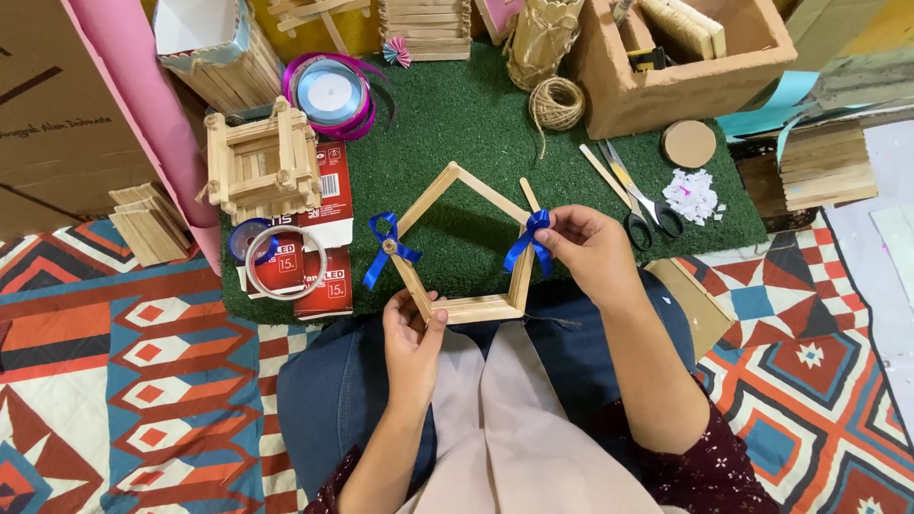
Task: Decorating a pentagonal wooden frame made of popsicle sticks by tying and attaching blue ribbon bows.
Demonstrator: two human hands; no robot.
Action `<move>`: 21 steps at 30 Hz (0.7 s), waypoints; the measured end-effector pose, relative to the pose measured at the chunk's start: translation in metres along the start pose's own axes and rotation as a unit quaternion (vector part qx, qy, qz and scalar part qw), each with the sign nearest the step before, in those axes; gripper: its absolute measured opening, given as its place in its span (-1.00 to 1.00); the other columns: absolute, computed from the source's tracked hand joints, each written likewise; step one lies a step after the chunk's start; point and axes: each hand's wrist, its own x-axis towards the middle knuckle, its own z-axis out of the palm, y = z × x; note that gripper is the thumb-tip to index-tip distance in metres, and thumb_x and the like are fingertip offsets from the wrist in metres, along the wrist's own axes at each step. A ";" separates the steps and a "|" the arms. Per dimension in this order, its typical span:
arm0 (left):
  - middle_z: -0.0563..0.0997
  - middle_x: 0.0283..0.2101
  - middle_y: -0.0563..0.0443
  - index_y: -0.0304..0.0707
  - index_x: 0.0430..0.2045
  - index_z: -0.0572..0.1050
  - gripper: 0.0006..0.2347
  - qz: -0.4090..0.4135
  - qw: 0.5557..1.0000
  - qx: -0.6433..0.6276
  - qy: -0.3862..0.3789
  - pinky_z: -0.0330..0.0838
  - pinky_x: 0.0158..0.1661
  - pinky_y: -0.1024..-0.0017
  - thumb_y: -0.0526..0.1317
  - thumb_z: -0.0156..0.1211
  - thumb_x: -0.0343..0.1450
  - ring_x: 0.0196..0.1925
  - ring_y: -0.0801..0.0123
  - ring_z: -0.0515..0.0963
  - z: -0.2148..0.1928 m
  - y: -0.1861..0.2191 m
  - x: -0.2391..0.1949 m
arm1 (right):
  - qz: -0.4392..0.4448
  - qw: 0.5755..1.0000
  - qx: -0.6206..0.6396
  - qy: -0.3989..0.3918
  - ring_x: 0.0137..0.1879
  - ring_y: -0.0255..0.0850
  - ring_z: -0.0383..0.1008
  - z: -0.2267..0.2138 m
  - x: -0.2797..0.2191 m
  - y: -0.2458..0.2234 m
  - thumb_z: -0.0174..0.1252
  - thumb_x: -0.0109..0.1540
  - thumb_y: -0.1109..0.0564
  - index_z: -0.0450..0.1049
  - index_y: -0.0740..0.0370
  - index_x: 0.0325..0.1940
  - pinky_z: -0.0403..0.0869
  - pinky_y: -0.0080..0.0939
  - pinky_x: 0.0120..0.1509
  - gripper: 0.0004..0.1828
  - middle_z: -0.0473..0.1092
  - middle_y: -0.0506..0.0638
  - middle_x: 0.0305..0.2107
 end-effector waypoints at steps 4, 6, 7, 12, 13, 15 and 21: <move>0.50 0.09 -0.30 -0.32 0.19 0.17 -0.49 -0.003 1.000 0.001 0.000 0.50 0.12 0.25 -0.35 0.31 0.40 0.19 0.00 0.58 0.000 -0.001 0.000 | -0.003 1.000 0.003 -0.003 -0.36 -0.33 0.48 0.001 0.000 0.000 0.32 0.22 0.34 0.53 0.35 -0.19 0.56 -0.33 -0.23 -0.89 0.47 0.03 -0.45; 0.50 0.09 -0.29 -0.32 0.19 0.17 -0.49 -0.004 1.000 0.001 -0.001 0.50 0.12 0.26 -0.35 0.31 0.39 0.19 0.01 0.58 0.000 0.000 0.000 | -0.013 1.000 -0.007 -0.004 -0.37 -0.34 0.47 0.002 -0.001 -0.002 0.32 0.22 0.33 0.52 0.33 -0.19 0.55 -0.35 -0.22 -0.88 0.48 0.02 -0.45; 0.50 0.09 -0.29 -0.32 0.19 0.17 -0.49 -0.004 1.000 0.001 -0.001 0.50 0.12 0.26 -0.35 0.31 0.39 0.19 0.01 0.58 0.000 0.000 0.000 | -0.013 1.000 -0.007 -0.004 -0.37 -0.34 0.47 0.001 0.000 -0.001 0.32 0.22 0.33 0.52 0.33 -0.19 0.55 -0.35 -0.22 -0.88 0.48 0.02 -0.45; 0.49 0.10 -0.29 -0.31 0.19 0.16 -0.49 -0.005 1.000 0.001 -0.004 0.50 0.12 0.25 -0.34 0.30 0.40 0.20 0.01 0.57 0.001 0.003 0.000 | -0.019 0.999 -0.039 -0.014 -0.37 -0.33 0.48 0.000 0.000 -0.004 0.32 0.22 0.33 0.52 0.30 -0.19 0.52 -0.33 -0.23 -0.88 0.48 0.01 -0.45; 0.49 0.10 -0.29 -0.31 0.19 0.16 -0.49 -0.005 1.000 0.001 -0.004 0.50 0.12 0.25 -0.34 0.30 0.40 0.20 0.01 0.57 0.001 0.003 0.000 | -0.019 0.999 -0.039 -0.014 -0.37 -0.33 0.48 0.000 0.000 -0.005 0.32 0.22 0.33 0.52 0.30 -0.19 0.52 -0.33 -0.23 -0.88 0.48 0.01 -0.45; 0.49 0.10 -0.30 -0.32 0.19 0.15 -0.48 -0.004 1.000 0.001 -0.005 0.50 0.12 0.24 -0.33 0.31 0.40 0.20 0.00 0.57 0.000 0.003 0.000 | -0.021 0.998 -0.055 -0.018 -0.37 -0.33 0.48 0.000 0.000 -0.007 0.32 0.23 0.31 0.52 0.29 -0.19 0.52 -0.33 -0.24 -0.88 0.48 0.00 -0.45; 0.49 0.10 -0.31 -0.32 0.18 0.16 -0.49 -0.001 1.000 0.004 -0.006 0.51 0.12 0.22 -0.32 0.31 0.40 0.19 -0.02 0.58 0.000 0.002 0.000 | -0.022 0.999 -0.043 -0.024 -0.35 -0.31 0.46 0.003 0.000 -0.010 0.31 0.24 0.31 0.52 0.29 -0.20 0.51 -0.29 -0.21 -0.90 0.48 0.02 -0.44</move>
